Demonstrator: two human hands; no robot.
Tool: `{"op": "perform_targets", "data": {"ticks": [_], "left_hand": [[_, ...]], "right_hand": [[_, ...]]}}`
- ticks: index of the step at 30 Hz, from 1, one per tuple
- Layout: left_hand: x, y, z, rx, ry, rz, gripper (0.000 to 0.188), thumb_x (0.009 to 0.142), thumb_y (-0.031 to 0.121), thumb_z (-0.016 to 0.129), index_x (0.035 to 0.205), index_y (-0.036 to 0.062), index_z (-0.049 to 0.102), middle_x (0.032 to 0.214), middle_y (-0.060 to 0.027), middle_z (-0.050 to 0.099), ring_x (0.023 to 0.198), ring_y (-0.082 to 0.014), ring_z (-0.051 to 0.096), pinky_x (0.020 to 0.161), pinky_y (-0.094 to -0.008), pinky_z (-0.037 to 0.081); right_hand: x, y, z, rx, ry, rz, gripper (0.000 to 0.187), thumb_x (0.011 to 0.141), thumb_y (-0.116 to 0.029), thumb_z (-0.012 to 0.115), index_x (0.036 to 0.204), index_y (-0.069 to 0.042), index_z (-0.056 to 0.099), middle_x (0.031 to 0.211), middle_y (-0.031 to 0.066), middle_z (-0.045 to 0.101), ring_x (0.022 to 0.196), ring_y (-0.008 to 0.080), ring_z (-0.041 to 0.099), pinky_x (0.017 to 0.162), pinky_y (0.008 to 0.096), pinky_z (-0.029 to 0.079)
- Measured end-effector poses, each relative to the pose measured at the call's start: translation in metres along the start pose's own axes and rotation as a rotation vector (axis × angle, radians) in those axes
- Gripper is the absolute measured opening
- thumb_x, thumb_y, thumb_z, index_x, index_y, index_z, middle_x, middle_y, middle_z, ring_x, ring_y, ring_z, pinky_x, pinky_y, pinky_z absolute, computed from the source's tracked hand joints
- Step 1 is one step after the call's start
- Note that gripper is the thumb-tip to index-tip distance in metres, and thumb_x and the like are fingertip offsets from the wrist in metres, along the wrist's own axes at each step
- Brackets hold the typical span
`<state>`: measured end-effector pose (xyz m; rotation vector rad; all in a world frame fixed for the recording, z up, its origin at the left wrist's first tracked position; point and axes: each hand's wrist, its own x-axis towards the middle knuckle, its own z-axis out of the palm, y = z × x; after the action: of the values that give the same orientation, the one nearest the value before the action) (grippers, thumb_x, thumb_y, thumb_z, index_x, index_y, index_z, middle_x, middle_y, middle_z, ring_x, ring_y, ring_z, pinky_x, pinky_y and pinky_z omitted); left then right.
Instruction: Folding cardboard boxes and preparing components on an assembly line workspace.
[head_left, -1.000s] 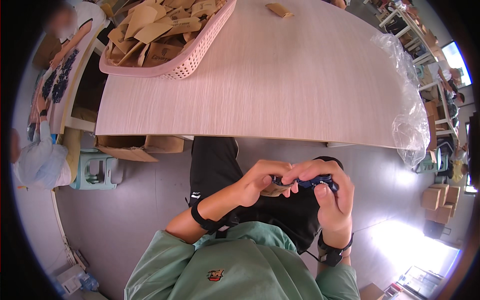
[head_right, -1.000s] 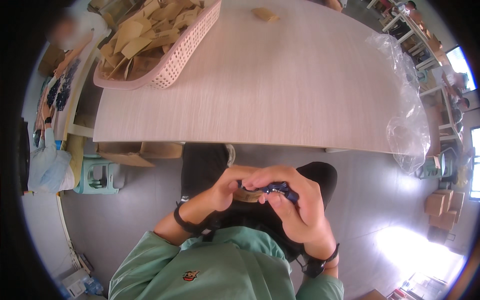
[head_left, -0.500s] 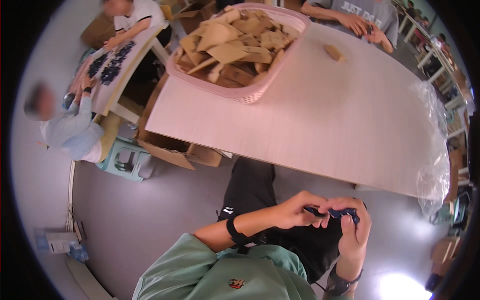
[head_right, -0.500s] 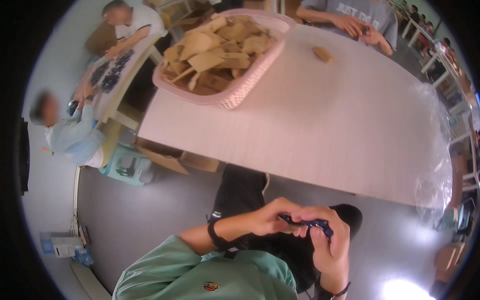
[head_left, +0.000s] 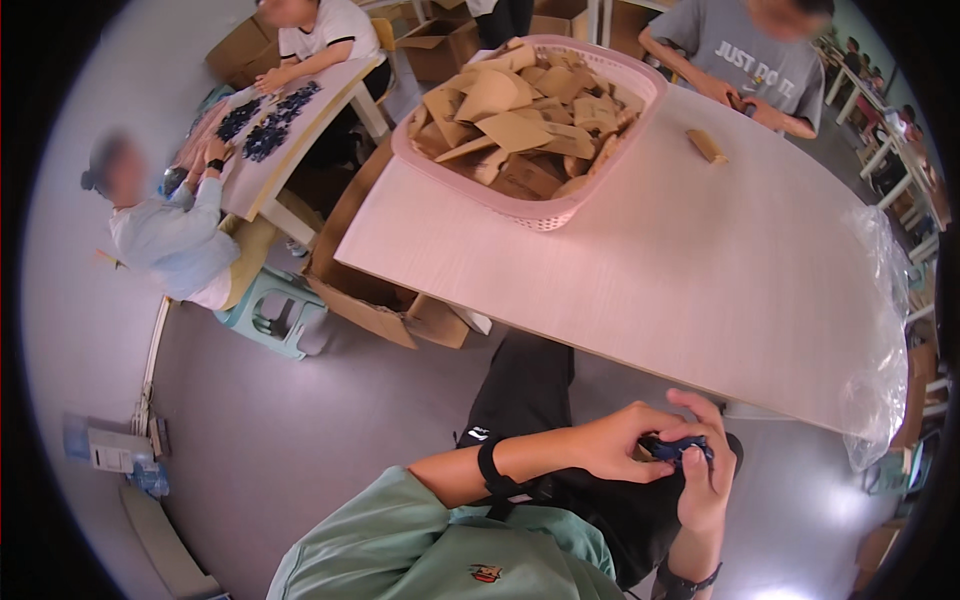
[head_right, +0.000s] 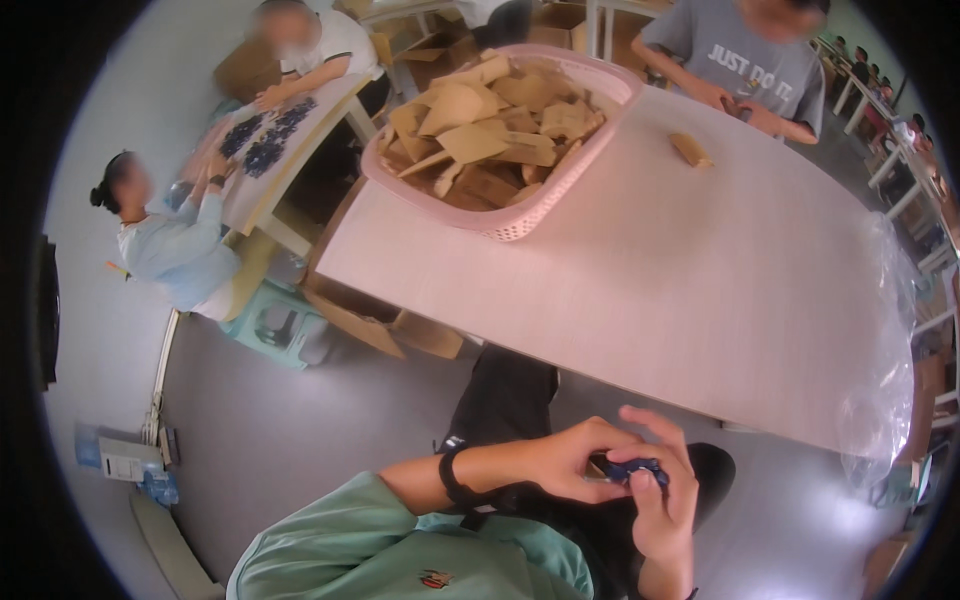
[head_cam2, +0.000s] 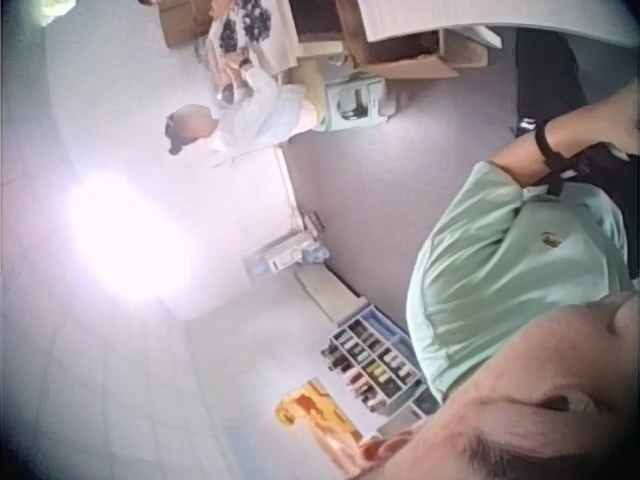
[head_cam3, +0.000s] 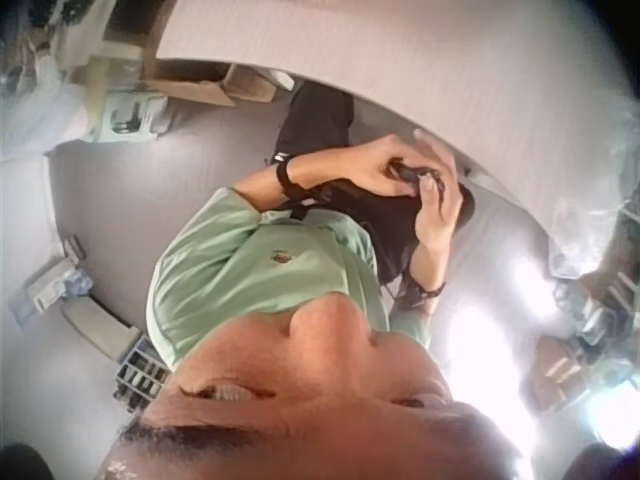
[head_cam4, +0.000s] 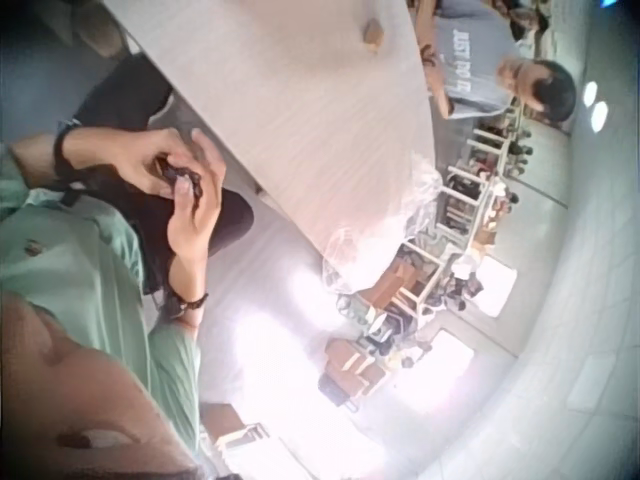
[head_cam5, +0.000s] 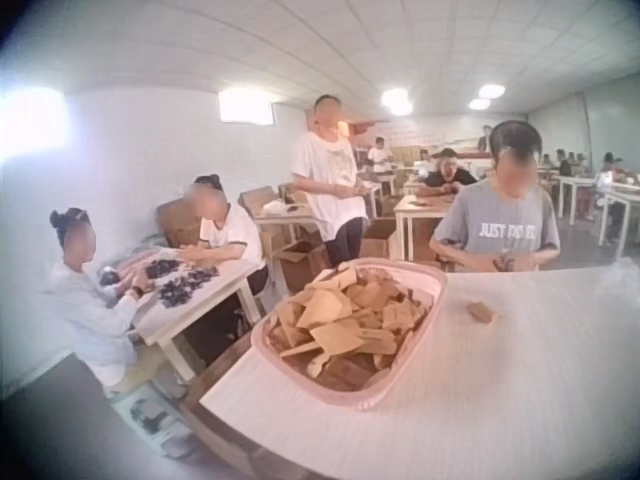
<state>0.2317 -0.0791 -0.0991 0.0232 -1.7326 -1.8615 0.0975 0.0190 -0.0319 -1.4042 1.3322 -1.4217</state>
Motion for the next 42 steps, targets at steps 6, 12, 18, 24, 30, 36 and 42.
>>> {"op": "perform_targets", "data": {"ticks": [6,12,18,24,30,36,42], "left_hand": [[0.007,0.020,-0.001,-0.024,-0.020,-0.126,0.029,0.081,0.006,0.071,0.107,-0.0002,0.059,0.086,-0.0109,0.068,0.076,-0.0187,0.067,0.067,-0.0313,0.053],[0.014,0.022,-0.008,-0.155,-0.092,-0.264,0.058,0.082,0.000,0.070,0.135,0.0037,0.047,0.120,-0.0088,0.057,0.104,-0.0163,0.061,0.087,-0.0309,0.054],[0.016,0.033,-0.006,-0.137,-0.104,-0.216,0.067,0.078,-0.012,0.062,0.138,0.0070,0.039,0.123,-0.0116,0.056,0.110,-0.0196,0.062,0.089,-0.0330,0.054],[0.018,0.034,-0.011,-0.297,-0.128,-0.393,0.064,0.080,-0.014,0.056,0.138,0.0079,0.038,0.117,-0.0122,0.058,0.103,-0.0195,0.065,0.088,-0.0334,0.055],[0.015,0.024,-0.009,-0.327,-0.134,-0.382,0.041,0.096,-0.002,0.058,0.135,0.0011,0.045,0.106,-0.0109,0.066,0.097,-0.0160,0.067,0.085,-0.0305,0.054],[0.013,0.019,0.001,-0.324,-0.159,-0.535,0.027,0.098,0.016,0.066,0.116,-0.0042,0.061,0.094,-0.0065,0.068,0.075,-0.0115,0.062,0.069,-0.0271,0.052],[0.011,0.015,0.007,-0.348,-0.072,-0.516,0.024,0.094,0.015,0.071,0.108,-0.0038,0.064,0.086,-0.0046,0.066,0.069,-0.0107,0.060,0.062,-0.0258,0.051]], "right_hand": [[0.007,0.007,-0.007,0.050,0.044,0.039,0.040,0.099,-0.033,0.054,0.095,0.004,0.069,0.135,0.0255,0.054,0.122,0.0353,0.055,0.106,0.0448,0.040],[0.007,0.006,-0.013,0.063,-0.012,0.028,0.030,0.097,-0.022,0.053,0.097,0.003,0.069,0.144,0.0276,0.046,0.131,0.0366,0.049,0.111,0.0457,0.035],[0.013,0.000,-0.013,-0.118,-0.084,-0.057,0.029,0.092,-0.019,0.056,0.101,0.003,0.073,0.154,0.0276,0.035,0.138,0.0360,0.041,0.111,0.0459,0.033],[0.007,-0.004,-0.015,0.186,-0.040,0.122,0.031,0.096,-0.023,0.057,0.098,0.004,0.072,0.153,0.0273,0.035,0.135,0.0349,0.044,0.108,0.0437,0.037],[0.011,0.003,-0.033,-0.154,-0.087,-0.218,0.029,0.101,-0.021,0.056,0.104,0.005,0.069,0.151,0.0220,0.039,0.109,0.0239,0.061,0.080,0.0313,0.054],[0.006,0.005,-0.031,0.218,0.044,0.037,0.034,0.104,-0.023,0.052,0.106,0.008,0.065,0.148,0.0214,0.042,0.087,0.0185,0.066,0.067,0.0275,0.055],[0.004,0.005,-0.026,0.130,0.073,0.023,0.029,0.102,-0.021,0.054,0.104,0.004,0.067,0.142,0.0194,0.049,0.101,0.0219,0.062,0.077,0.0309,0.053]]}}
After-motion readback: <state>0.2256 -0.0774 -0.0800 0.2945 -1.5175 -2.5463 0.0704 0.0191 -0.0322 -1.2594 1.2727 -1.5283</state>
